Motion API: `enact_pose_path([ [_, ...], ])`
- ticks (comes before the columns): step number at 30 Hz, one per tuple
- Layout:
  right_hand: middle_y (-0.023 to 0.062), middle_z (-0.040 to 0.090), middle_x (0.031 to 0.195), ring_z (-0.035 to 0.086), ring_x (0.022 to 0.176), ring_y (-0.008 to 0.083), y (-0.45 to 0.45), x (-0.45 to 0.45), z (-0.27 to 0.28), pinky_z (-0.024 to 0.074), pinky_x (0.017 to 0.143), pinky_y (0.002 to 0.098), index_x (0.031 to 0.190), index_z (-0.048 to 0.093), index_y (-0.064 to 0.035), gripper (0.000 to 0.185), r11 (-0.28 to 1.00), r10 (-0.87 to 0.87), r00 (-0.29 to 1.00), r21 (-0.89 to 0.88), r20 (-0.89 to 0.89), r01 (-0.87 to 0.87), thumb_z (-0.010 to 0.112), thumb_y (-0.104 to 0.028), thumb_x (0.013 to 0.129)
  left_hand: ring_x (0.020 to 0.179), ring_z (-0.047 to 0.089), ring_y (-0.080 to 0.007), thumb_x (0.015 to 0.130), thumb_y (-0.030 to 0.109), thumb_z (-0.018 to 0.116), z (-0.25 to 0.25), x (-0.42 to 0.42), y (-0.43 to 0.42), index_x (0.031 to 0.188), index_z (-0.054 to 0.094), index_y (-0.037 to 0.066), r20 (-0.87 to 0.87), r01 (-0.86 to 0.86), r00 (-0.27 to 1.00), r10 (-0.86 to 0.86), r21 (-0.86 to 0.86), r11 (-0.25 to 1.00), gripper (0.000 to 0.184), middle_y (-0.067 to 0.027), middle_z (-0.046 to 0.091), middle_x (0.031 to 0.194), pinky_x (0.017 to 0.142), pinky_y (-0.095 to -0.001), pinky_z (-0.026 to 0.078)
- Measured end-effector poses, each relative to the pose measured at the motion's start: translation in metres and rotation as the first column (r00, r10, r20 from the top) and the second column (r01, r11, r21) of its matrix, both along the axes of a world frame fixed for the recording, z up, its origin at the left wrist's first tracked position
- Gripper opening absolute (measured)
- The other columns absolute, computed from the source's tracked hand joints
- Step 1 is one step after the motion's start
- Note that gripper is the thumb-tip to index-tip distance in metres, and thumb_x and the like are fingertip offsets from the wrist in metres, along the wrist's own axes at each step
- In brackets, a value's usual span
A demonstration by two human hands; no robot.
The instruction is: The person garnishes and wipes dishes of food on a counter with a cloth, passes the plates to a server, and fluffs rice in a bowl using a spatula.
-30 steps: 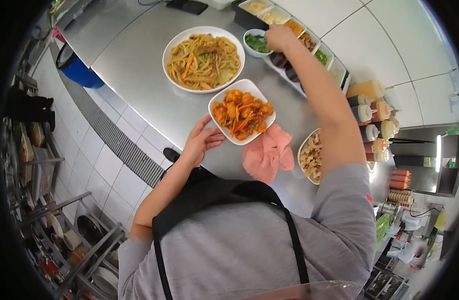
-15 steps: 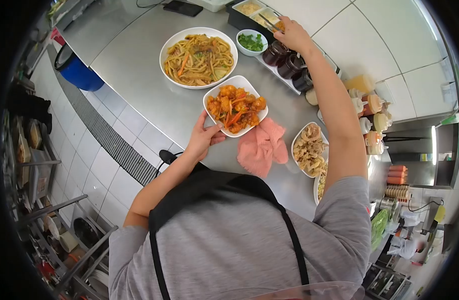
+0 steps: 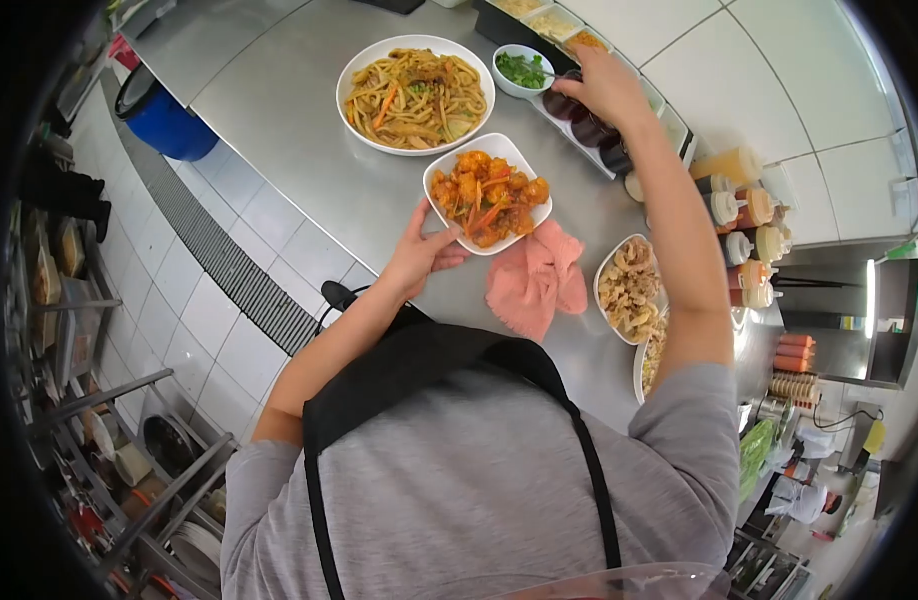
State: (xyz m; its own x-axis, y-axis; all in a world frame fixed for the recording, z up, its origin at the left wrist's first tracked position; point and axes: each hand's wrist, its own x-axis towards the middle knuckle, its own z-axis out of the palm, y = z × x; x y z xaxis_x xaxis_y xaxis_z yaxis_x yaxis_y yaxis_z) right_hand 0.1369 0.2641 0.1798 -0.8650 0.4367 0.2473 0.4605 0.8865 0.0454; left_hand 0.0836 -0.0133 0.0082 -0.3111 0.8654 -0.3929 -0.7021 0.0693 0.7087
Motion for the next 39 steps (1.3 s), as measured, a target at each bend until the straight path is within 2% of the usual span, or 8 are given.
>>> enact_pose_path([
  [2, 0.0125, 0.060, 0.083, 0.058, 0.079, 0.0264, -0.025, 0.024, 0.018, 0.0458, 0.067, 0.0369, 0.099, 0.058, -0.0047, 0.042, 0.983, 0.024, 0.978, -0.184, 0.205, 0.014, 0.069, -0.028, 0.067, 0.073, 0.062, -0.0177, 0.080, 0.009, 0.059, 0.000, -0.001, 0.000, 0.136, 0.012, 0.019, 0.004, 0.004, 1.000, -0.004, -0.011, 1.000, 0.074, -0.0099, 0.058, 0.096, 0.061, -0.0277, 0.053],
  [5, 0.0077, 0.061, 0.079, 0.058, 0.076, 0.0238, -0.047, 0.062, 0.025, 0.0457, 0.065, 0.0347, 0.098, 0.060, -0.0081, 0.041, 0.990, 0.106, 0.928, -0.126, 0.356, -0.064, 0.071, -0.027, 0.064, 0.072, 0.062, -0.0175, 0.081, 0.009, 0.059, 0.001, -0.001, 0.001, 0.136, 0.013, 0.019, 0.006, -0.001, 1.000, 0.001, -0.012, 1.000, 0.072, -0.0098, 0.058, 0.094, 0.061, -0.0277, 0.053],
  [8, 0.0052, 0.061, 0.078, 0.058, 0.075, 0.0222, -0.052, 0.082, 0.028, 0.0456, 0.064, 0.0335, 0.098, 0.061, -0.0104, 0.041, 0.994, 0.078, 0.888, -0.107, 0.453, -0.032, 0.072, -0.027, 0.062, 0.072, 0.062, -0.0175, 0.081, 0.008, 0.058, -0.001, -0.001, 0.002, 0.135, 0.014, 0.019, 0.009, 0.000, 1.000, 0.000, 0.000, 1.000, 0.071, -0.0097, 0.058, 0.094, 0.060, -0.0280, 0.053],
  [16, 0.0049, 0.062, 0.075, 0.059, 0.074, 0.0242, -0.052, 0.077, 0.002, 0.0459, 0.063, 0.0355, 0.093, 0.064, -0.0113, 0.039, 0.991, 0.075, 0.842, -0.132, 0.534, -0.005, 0.072, -0.031, 0.060, 0.071, 0.062, -0.0176, 0.081, 0.008, 0.058, 0.002, -0.001, 0.001, 0.135, 0.015, 0.019, 0.002, -0.003, 1.000, 0.003, 0.005, 1.000, 0.070, -0.0100, 0.058, 0.093, 0.060, -0.0276, 0.053],
  [24, 0.0073, 0.062, 0.073, 0.061, 0.072, 0.0248, -0.068, 0.079, 0.037, 0.0468, 0.062, 0.0363, 0.085, 0.066, -0.0124, 0.034, 0.986, 0.075, 0.839, -0.165, 0.540, 0.018, 0.072, -0.031, 0.058, 0.071, 0.062, -0.0178, 0.081, 0.008, 0.058, -0.001, 0.000, 0.001, 0.136, 0.015, 0.018, 0.005, -0.014, 1.000, 0.014, 0.012, 1.000, 0.070, -0.0113, 0.059, 0.092, 0.059, -0.0280, 0.053],
  [28, 0.0052, 0.062, 0.070, 0.059, 0.068, 0.0235, -0.072, 0.071, 0.050, 0.0451, 0.060, 0.0342, 0.087, 0.065, -0.0093, 0.034, 0.967, 0.158, 0.893, -0.251, 0.422, -0.053, 0.071, -0.029, 0.059, 0.071, 0.062, -0.0176, 0.081, 0.007, 0.057, 0.000, 0.001, 0.001, 0.136, 0.015, 0.018, 0.008, -0.012, 1.000, 0.012, 0.019, 1.000, 0.070, -0.0111, 0.059, 0.092, 0.059, -0.0284, 0.053],
  [33, 0.0075, 0.062, 0.073, 0.059, 0.069, 0.0249, -0.068, 0.038, 0.016, 0.0453, 0.061, 0.0346, 0.089, 0.065, -0.0080, 0.039, 0.939, 0.301, 0.863, -0.282, 0.405, -0.195, 0.070, -0.034, 0.059, 0.071, 0.062, -0.0179, 0.081, 0.007, 0.057, -0.002, 0.000, 0.002, 0.135, 0.015, 0.019, -0.004, -0.011, 1.000, 0.011, 0.012, 1.000, 0.069, -0.0105, 0.059, 0.093, 0.060, -0.0283, 0.053],
  [39, 0.0098, 0.063, 0.077, 0.060, 0.074, 0.0256, -0.065, 0.025, 0.020, 0.0463, 0.064, 0.0339, 0.091, 0.065, -0.0075, 0.043, 0.969, 0.157, 0.836, -0.245, 0.525, -0.028, 0.071, -0.035, 0.058, 0.071, 0.062, -0.0177, 0.081, 0.008, 0.058, -0.002, 0.000, 0.001, 0.136, 0.014, 0.019, 0.002, -0.011, 1.000, 0.011, 0.014, 1.000, 0.071, -0.0102, 0.059, 0.093, 0.060, -0.0282, 0.053],
])
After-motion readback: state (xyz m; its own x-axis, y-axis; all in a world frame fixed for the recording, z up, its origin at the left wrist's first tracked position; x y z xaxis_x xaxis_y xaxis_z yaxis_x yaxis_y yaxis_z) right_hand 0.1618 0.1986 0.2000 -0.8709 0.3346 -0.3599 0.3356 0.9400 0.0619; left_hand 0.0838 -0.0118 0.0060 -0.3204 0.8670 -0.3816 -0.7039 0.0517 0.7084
